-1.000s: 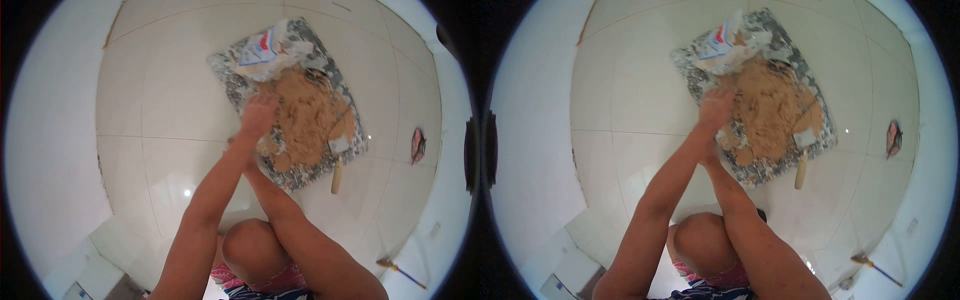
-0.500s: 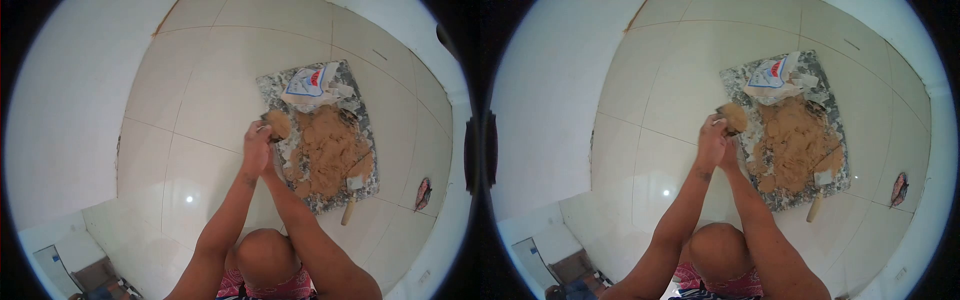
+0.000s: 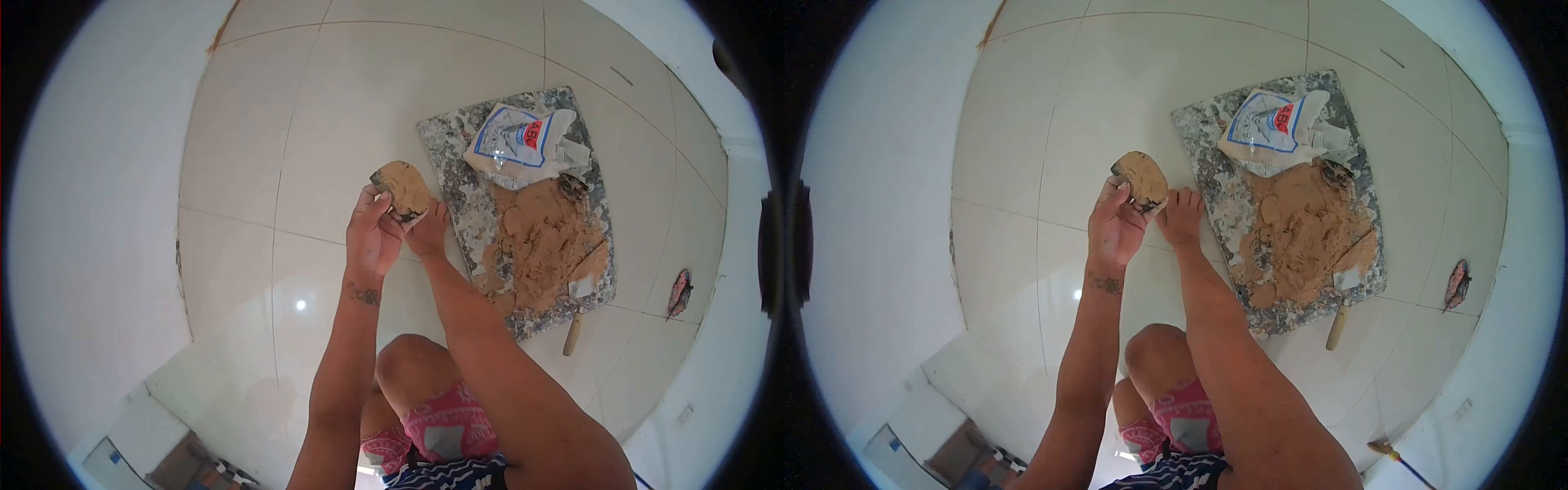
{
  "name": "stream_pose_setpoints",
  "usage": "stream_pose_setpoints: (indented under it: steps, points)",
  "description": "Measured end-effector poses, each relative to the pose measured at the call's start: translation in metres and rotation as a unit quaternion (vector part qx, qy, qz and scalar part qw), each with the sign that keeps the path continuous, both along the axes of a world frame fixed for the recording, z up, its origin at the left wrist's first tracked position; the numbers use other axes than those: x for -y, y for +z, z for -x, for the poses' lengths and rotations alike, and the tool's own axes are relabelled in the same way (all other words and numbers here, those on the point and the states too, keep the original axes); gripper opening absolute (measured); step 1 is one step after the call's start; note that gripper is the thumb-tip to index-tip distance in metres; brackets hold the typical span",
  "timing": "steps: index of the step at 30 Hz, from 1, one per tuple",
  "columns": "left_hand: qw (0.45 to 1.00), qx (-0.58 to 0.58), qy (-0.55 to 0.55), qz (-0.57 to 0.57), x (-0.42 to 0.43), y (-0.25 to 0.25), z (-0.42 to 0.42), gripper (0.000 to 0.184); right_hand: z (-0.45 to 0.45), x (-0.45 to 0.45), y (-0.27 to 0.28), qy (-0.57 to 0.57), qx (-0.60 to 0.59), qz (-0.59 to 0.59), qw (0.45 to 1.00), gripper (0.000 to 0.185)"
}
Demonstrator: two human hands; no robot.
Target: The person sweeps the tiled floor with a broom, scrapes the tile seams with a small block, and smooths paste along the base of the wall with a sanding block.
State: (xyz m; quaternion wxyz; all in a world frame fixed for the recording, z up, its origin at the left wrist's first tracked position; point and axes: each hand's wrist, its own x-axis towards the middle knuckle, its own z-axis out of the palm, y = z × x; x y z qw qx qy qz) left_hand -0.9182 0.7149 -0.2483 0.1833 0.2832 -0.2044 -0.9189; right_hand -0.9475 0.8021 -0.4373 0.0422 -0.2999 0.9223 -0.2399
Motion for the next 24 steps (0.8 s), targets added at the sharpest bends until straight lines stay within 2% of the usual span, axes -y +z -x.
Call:
stream_pose_setpoints:
  steps: [3,8,10,12,15,18,20,24]
  points:
    - [0.998,0.018,-0.053,0.005,0.027,0.006,0.013,0.026,-0.001,-0.003,0.008,0.014,-0.011,0.014,1.000,0.043]
    - [0.996,0.057,-0.068,0.030,0.076,-0.009,0.044,0.020,0.004,0.008,0.010,0.015,-0.011,-0.008,1.000,0.033]
    - [0.982,0.081,-0.168,0.028,0.095,-0.017,0.056,0.018,0.000,0.003,0.013,0.005,-0.016,-0.028,0.999,0.033]
    - [0.977,0.034,-0.206,0.035,0.124,-0.045,0.061,0.023,0.001,0.006,0.010,0.006,-0.002,-0.029,1.000,0.034]
    - [0.966,0.005,-0.255,-0.032,0.163,-0.079,0.083,0.040,0.004,0.003,0.008,0.005,0.030,-0.032,0.999,0.035]
    - [0.965,0.046,-0.247,-0.078,0.191,-0.114,0.089,0.042,0.002,0.002,0.005,-0.004,0.011,-0.020,1.000,0.034]
    - [0.958,0.035,-0.269,-0.097,0.205,-0.146,0.083,0.043,0.004,0.002,0.006,-0.018,0.005,-0.028,0.999,0.034]
    - [0.936,-0.004,-0.317,-0.155,0.215,-0.168,0.079,0.040,0.001,-0.002,0.002,-0.014,0.029,-0.036,0.999,0.032]
